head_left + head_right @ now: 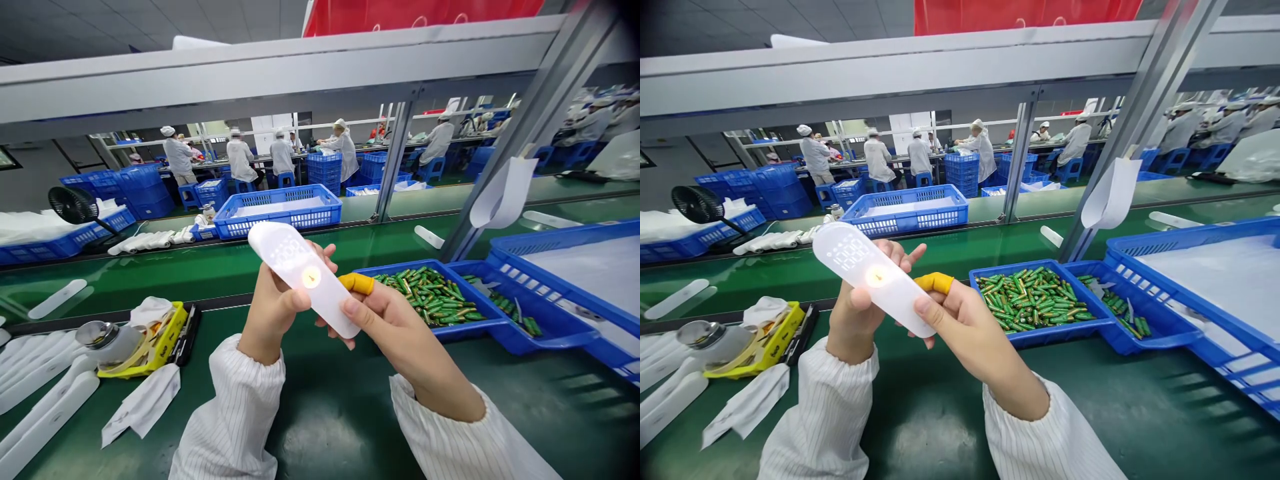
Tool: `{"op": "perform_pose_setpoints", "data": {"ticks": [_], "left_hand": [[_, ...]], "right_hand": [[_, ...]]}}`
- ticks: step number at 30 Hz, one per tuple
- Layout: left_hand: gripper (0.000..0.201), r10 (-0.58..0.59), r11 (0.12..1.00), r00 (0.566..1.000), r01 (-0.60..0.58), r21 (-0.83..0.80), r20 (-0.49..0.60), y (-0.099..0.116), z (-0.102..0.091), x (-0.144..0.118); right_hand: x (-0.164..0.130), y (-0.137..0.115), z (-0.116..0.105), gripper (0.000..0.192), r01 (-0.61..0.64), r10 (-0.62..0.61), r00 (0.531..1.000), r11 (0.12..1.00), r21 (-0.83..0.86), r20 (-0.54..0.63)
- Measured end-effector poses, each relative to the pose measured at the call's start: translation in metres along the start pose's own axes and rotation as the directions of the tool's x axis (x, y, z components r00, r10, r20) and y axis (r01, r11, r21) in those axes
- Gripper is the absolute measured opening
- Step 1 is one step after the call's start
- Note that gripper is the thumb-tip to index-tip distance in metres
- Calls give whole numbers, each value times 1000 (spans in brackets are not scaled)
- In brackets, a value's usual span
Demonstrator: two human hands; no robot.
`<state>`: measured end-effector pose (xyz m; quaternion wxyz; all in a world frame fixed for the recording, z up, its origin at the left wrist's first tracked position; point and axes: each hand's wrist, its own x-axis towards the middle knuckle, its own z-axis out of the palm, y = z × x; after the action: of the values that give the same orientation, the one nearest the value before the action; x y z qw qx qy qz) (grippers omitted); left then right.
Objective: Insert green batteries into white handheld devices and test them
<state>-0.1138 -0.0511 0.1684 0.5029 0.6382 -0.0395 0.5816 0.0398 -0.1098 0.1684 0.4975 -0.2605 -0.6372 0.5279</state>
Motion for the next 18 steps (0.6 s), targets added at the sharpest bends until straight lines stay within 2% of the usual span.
{"op": "perform_pose_setpoints", "data": {"ticks": [4, 7, 10, 14, 16, 18], "left_hand": [[42, -7, 999, 999, 8, -46, 31, -4, -1, 1], [49, -45, 991, 998, 50, -126, 46, -9, -1, 1], [47, -44, 982, 997, 54, -179, 64, -15, -2, 2], [44, 10, 982, 992, 14, -187, 128, -19, -3, 3], [46, 16, 989, 993, 2, -150, 120, -19, -2, 3], [49, 0, 996, 997, 8, -93, 80, -18, -1, 3]], "right_hand": [[-3, 3, 0, 36, 19, -19, 1000, 996, -91, -5], [-6, 8, 2, 37, 122, -156, 983, 951, -284, -100], [-8, 11, 5, 41, 193, -276, 951, 880, -435, -136], [-7, 11, 7, 39, 270, -338, 938, 856, -442, -82], [-5, 11, 7, 35, 299, -352, 935, 845, -444, -41], [-3, 13, 7, 36, 299, -361, 931, 841, -450, -56]]}}
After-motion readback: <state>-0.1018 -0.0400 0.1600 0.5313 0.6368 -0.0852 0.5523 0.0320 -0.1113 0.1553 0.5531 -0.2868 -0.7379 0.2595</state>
